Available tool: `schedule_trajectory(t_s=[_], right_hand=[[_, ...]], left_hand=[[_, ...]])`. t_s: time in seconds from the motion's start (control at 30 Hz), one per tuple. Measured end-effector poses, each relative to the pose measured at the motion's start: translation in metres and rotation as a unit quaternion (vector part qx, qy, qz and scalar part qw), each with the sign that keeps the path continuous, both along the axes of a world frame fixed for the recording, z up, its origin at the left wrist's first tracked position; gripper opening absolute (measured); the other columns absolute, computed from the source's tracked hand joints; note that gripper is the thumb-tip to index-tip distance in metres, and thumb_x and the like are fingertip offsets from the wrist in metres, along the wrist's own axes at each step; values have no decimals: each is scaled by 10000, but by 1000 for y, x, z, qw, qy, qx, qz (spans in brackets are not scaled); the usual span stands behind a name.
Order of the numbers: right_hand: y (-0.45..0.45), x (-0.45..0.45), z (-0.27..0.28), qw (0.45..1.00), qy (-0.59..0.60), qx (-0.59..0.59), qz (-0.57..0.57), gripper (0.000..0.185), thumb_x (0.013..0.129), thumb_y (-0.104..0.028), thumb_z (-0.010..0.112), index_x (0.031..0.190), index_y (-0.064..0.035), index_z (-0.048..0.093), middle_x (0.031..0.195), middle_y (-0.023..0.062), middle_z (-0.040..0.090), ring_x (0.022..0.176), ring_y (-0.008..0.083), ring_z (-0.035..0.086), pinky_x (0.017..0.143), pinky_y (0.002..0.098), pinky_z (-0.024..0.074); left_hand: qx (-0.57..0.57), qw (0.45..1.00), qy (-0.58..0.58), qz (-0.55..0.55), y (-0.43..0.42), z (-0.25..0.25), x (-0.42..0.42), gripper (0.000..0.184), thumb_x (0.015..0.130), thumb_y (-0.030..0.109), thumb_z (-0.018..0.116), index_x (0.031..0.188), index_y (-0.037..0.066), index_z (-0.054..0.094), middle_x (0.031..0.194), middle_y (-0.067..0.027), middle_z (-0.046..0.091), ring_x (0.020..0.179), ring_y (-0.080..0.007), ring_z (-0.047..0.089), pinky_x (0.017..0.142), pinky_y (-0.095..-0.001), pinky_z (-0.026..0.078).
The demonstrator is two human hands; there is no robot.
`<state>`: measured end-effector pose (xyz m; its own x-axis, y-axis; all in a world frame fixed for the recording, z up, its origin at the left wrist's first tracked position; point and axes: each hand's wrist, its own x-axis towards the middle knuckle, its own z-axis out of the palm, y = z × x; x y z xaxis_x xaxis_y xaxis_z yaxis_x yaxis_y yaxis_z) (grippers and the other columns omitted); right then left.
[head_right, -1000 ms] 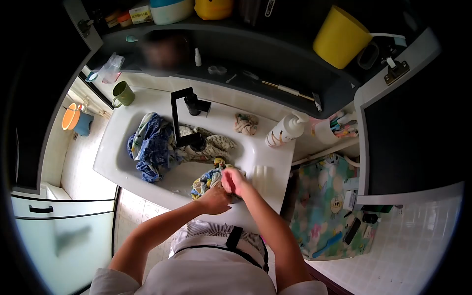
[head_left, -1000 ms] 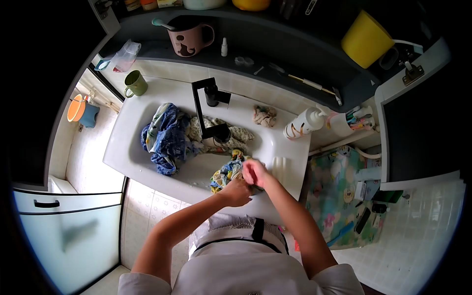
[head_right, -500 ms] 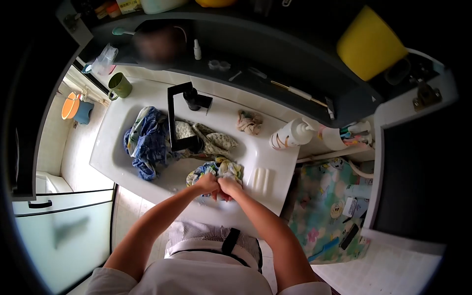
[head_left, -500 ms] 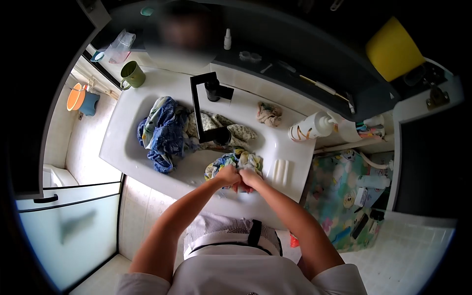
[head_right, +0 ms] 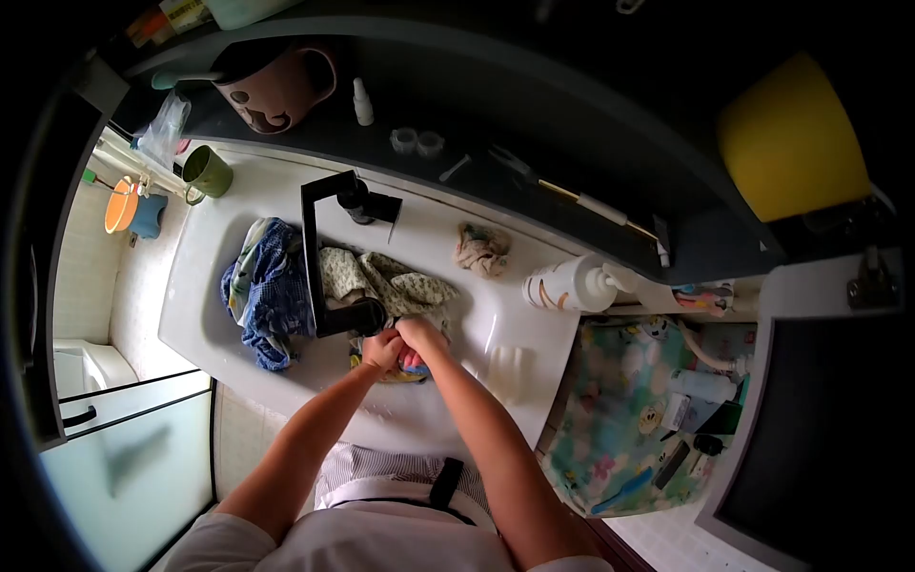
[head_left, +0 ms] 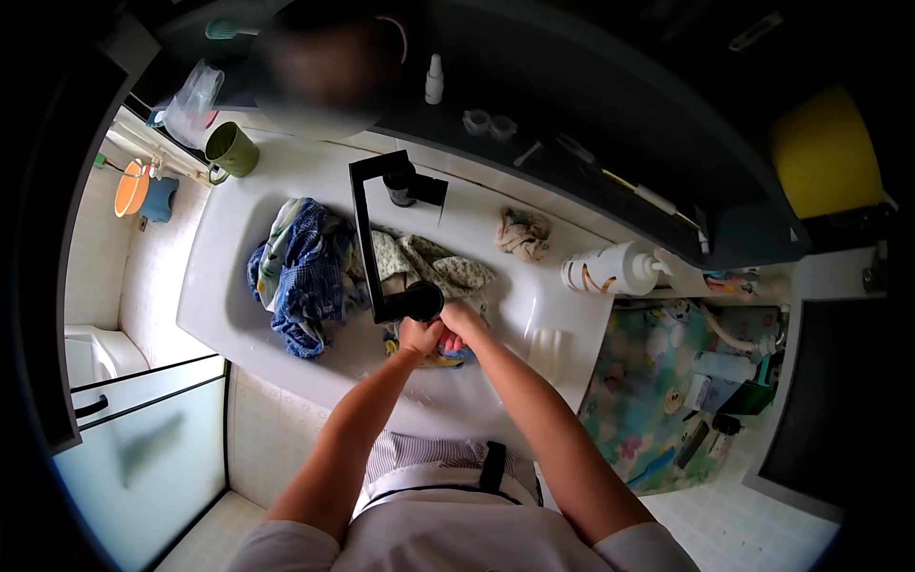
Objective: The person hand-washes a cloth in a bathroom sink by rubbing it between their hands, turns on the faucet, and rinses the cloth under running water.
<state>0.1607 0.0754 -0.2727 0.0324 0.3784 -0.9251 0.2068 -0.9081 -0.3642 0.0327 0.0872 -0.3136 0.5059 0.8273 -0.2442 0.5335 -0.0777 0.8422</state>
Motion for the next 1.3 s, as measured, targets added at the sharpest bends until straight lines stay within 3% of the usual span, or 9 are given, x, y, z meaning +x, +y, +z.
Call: schedule_trajectory(t_s=[0.03, 0.13, 0.23, 0.33, 0.57, 0.77, 0.93, 1.17, 1.3], right_hand=[[2, 1, -1, 1000, 21, -21, -6, 579, 785, -516, 363, 546, -29, 566, 510, 121, 581, 343, 181, 509, 320, 267, 362], [-9, 2, 5, 987, 54, 32, -150, 456, 766, -422, 428, 607, -21, 576, 539, 125, 597, 335, 164, 497, 309, 248, 338], [-37, 3, -3, 909, 129, 153, -365, 341, 776, -319, 472, 692, -8, 585, 587, 106, 603, 402, 137, 531, 354, 228, 384], [-72, -7, 7, 857, 93, 255, -439, 302, 810, -279, 495, 708, -7, 579, 593, 84, 588, 424, 126, 529, 393, 226, 418], [-110, -32, 27, 851, -1, 366, -376, 246, 824, -225, 526, 691, -23, 572, 603, 51, 574, 483, 83, 517, 444, 199, 408], [-140, -40, 72, 920, 233, 218, -229, 219, 735, -158, 441, 591, -10, 512, 531, 100, 537, 418, 154, 497, 378, 256, 371], [-134, -49, 93, 904, 169, 172, -355, 279, 733, -198, 471, 497, -51, 487, 494, 104, 524, 394, 177, 502, 359, 259, 355], [-120, -12, 76, 846, 107, 173, -493, 270, 728, -198, 509, 494, -67, 478, 398, 68, 441, 288, 155, 391, 289, 257, 293], [-113, 0, 26, 810, 111, 139, -558, 212, 706, -179, 501, 525, -69, 488, 406, 54, 427, 282, 148, 358, 281, 272, 268]], left_hand=[[-160, 986, 34, 44, 6, 22, 4, 205, 651, 226, 550, 758, 69, 628, 661, -142, 614, 623, -317, 608, 577, -377, 477], [-87, 985, 105, 105, 12, 18, -6, 244, 671, 259, 575, 707, 20, 611, 686, -178, 608, 663, -305, 611, 600, -393, 465], [238, 939, 209, 135, 3, 18, -45, 490, 725, 451, 570, 943, 14, 530, 875, -193, 617, 801, -375, 591, 682, -401, 464], [-25, 953, 294, 62, -5, 15, -66, 669, 749, 537, 556, 1108, -3, 393, 925, -205, 602, 831, -397, 578, 725, -417, 459], [-277, 953, 88, 90, -4, 52, -62, 696, 636, 459, 727, 1024, -47, 449, 826, -137, 599, 664, -200, 588, 615, -323, 478], [-150, 989, 3, -12, -31, 98, -17, 474, 670, 258, 726, 972, 29, 441, 795, -95, 558, 695, -152, 557, 561, -282, 462], [-113, 981, -83, -133, -36, 106, 5, 416, 703, 246, 732, 818, 73, 372, 677, -30, 424, 625, -100, 419, 526, -225, 380], [-610, 705, -362, 12, -17, 102, 30, 204, 857, 164, 551, 724, 154, 397, 475, 55, 301, 342, -76, 251, 331, -212, 177], [-570, 721, -362, 156, -28, 99, 47, 222, 859, 190, 552, 687, 121, 428, 460, -11, 435, 311, -111, 342, 293, -226, 249]])
